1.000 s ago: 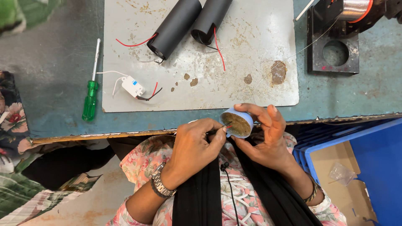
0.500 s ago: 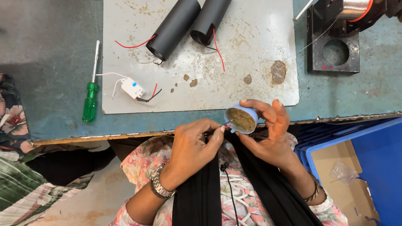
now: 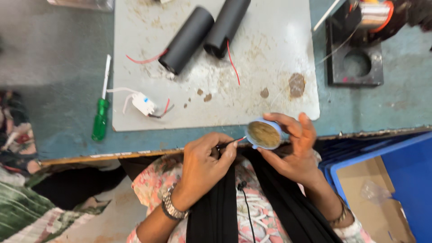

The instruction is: The person solders wires onto a small white electrical component and a black cylindrical housing at a workbench. They strip and position the red and black wires, apply solder paste from a small container, and use a soldering iron to attach the wire ends, repositioning the wires between joints.

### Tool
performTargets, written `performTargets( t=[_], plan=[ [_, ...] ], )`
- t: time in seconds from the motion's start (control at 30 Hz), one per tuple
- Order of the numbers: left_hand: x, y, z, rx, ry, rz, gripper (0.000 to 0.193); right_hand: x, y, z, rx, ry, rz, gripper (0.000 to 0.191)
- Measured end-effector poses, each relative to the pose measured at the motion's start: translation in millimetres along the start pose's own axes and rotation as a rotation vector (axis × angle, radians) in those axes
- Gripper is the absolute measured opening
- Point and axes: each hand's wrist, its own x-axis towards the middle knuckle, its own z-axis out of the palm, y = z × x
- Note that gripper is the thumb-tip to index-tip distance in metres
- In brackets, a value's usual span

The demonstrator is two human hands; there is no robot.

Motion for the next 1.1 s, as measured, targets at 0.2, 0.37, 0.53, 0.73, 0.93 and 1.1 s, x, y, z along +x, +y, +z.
performTargets(
  t=[0.2, 0.37, 0.53, 0.73, 0.93, 1.1],
  plan=[
    [15.9, -10.4, -25.9, 0.139, 0.374, 0.229, 0.008, -9.2, 39.0, -51.6, -0.085, 0.303, 0.179, 0.114],
    [35.7, -37.7, -22.4, 0.213, 0.329, 0.317, 0.013, -6.8, 53.4, -80.3, -0.222, 0.421, 0.309, 0.107],
    [26.6, -59.7, 1.6, 0.259, 0.166, 0.207, 0.013, 11.4, 31.2, -67.2, -0.739, 0.419, 0.049, 0.091],
    [19.7, -62.8, 3.3, 0.503, 0.178, 0.277, 0.015, 80.1, 25.4, -32.5, -0.482, 0.029, -0.042, 0.026],
    [16.6, -61.7, -5.9, 0.586, 0.167, 0.390, 0.017, 161.6, 46.1, 9.8, -0.645, -0.279, -0.295, 0.030],
    [12.9, -73.2, -8.6, 0.526, 0.099, 0.455, 0.017, 169.0, 49.6, 8.4, -0.674, -0.338, -0.385, 0.015]
  ],
)
